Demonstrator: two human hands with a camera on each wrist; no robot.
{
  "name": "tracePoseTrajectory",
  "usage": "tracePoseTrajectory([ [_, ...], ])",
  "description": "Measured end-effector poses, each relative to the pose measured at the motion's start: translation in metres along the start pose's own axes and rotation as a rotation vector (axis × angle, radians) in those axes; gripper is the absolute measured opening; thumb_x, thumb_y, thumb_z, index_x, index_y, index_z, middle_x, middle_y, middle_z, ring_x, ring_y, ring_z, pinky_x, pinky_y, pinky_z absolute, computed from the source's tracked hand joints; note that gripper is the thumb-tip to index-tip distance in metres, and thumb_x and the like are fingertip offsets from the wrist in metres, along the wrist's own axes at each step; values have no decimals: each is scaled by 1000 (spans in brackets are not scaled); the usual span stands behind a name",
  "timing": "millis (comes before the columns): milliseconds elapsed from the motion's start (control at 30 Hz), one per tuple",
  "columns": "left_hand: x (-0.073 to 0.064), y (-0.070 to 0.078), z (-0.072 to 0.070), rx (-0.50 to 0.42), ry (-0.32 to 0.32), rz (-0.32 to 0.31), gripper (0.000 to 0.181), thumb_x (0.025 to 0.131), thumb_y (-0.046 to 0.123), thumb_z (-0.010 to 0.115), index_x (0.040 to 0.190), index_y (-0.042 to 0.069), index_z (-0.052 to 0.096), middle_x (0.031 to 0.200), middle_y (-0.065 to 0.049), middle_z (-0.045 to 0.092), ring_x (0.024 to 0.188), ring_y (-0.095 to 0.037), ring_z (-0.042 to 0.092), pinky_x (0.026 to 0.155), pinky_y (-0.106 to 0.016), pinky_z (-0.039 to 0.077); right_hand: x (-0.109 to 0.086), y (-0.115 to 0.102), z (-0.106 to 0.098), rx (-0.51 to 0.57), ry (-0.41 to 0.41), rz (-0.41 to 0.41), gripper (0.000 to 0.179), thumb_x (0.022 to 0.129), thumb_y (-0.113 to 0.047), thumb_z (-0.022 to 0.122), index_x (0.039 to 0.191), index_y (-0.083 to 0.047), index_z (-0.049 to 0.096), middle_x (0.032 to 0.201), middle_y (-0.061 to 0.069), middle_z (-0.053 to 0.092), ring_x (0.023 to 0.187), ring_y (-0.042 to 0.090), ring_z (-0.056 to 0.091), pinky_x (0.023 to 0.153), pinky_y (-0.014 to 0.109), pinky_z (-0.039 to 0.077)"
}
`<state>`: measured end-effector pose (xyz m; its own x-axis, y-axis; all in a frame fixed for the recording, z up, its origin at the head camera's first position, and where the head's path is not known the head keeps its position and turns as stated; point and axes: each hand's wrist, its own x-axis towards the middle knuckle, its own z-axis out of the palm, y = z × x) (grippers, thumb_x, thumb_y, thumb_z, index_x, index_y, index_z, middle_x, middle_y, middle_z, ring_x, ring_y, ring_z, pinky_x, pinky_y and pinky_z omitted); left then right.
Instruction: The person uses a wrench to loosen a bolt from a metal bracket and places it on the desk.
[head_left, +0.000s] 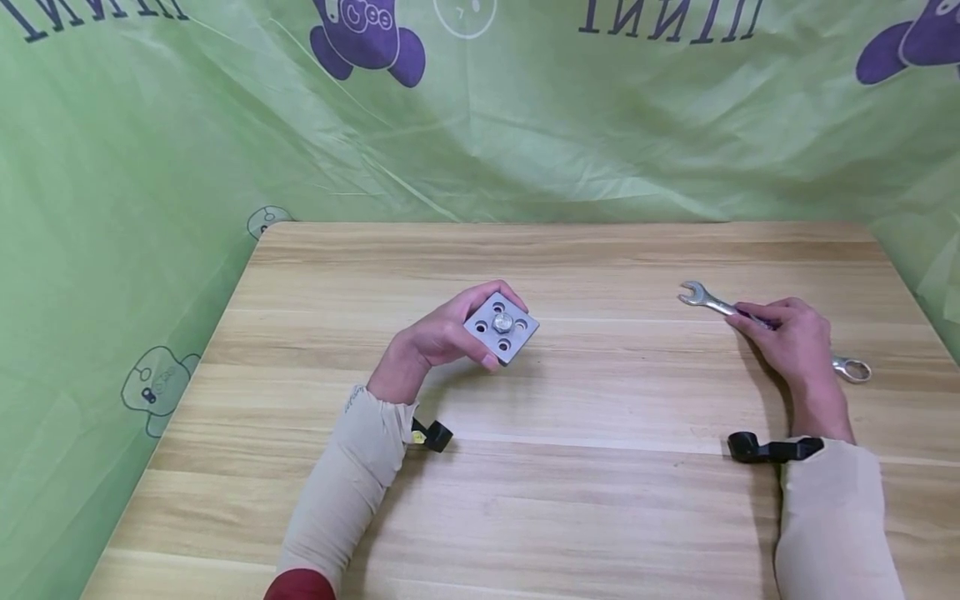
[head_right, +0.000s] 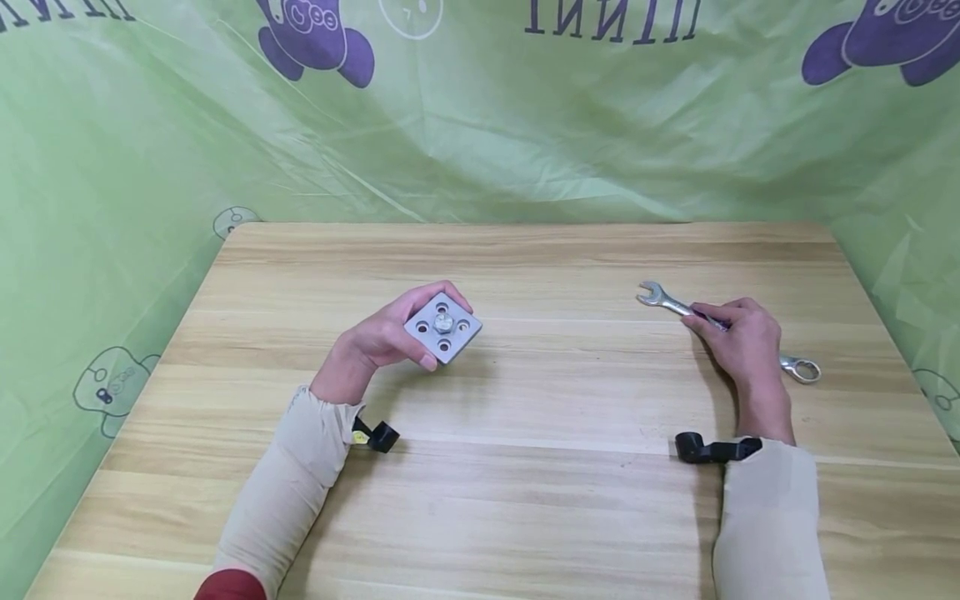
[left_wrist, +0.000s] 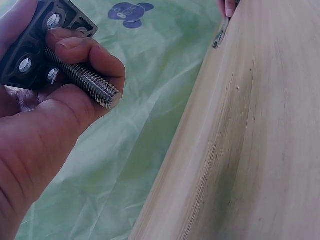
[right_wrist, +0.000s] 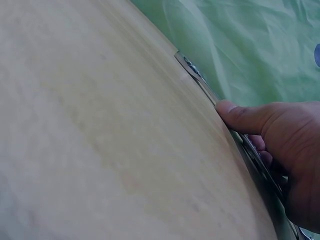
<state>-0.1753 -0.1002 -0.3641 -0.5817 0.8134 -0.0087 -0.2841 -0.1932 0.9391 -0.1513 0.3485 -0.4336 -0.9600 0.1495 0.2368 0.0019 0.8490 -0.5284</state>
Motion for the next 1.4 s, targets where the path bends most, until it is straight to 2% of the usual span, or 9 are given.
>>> tracePoseTrajectory([
  [233,-1,2,-1,15,46,-11,62,57,-24,59,108,11,51,95,-2,62,82,-16,61,67,-26,56,-3,-3,0,20,10,3,31,84,-23,75,106,-2,72,94,22,63,70,-20,31,62,16,30],
  [367,0,2,0,29,75,0,61,58,-24,58,108,9,49,94,-2,62,81,-15,61,69,-26,55,-2,-2,-3,11,-31,15,35,84,-27,74,109,-2,72,93,21,63,69,-19,32,61,17,30],
  [467,1,2,1,51,113,20,61,58,-24,59,110,8,48,95,0,62,81,-15,62,71,-25,55,0,-3,-7,-10,-98,22,43,85,-35,72,114,-3,70,95,21,64,73,-8,40,62,21,32],
  [567,3,2,3,87,186,36,63,59,-24,60,111,8,47,96,0,62,80,-14,63,71,-24,55,2,-10,-13,-5,-154,35,51,89,-41,66,121,-1,65,107,26,61,89,15,49,69,28,33],
  [667,5,2,4,135,263,48,64,60,-22,63,114,8,46,94,0,62,80,-13,64,70,-24,55,6,-26,-16,31,-134,40,54,90,-42,64,124,0,62,112,25,59,98,27,48,73,29,32],
  [767,6,3,6,183,318,61,64,61,-20,66,116,6,46,93,-1,62,80,-13,64,70,-23,55,12,-47,-15,83,-81,2,48,89,-40,66,119,-2,66,95,6,63,87,11,50,68,22,34],
  [900,7,3,7,216,361,74,66,61,-19,68,119,3,45,94,-2,62,82,-14,64,72,-24,56,19,-79,-4,158,-56,-81,37,88,-36,69,108,-5,71,68,-16,51,61,-1,43,53,15,34],
  [1133,9,3,6,245,422,97,71,60,-19,69,123,0,42,100,-5,59,86,-15,63,75,-25,57,20,-134,18,267,-157,-162,33,87,-38,69,108,-12,71,58,-1,41,51,9,35,48,26,30],
  [1400,14,1,7,329,488,120,75,62,-15,73,127,-2,39,103,-9,57,87,-15,63,76,-26,57,12,-190,30,315,-218,-271,30,85,-37,72,106,-15,72,52,-3,33,47,9,29,47,28,27],
])
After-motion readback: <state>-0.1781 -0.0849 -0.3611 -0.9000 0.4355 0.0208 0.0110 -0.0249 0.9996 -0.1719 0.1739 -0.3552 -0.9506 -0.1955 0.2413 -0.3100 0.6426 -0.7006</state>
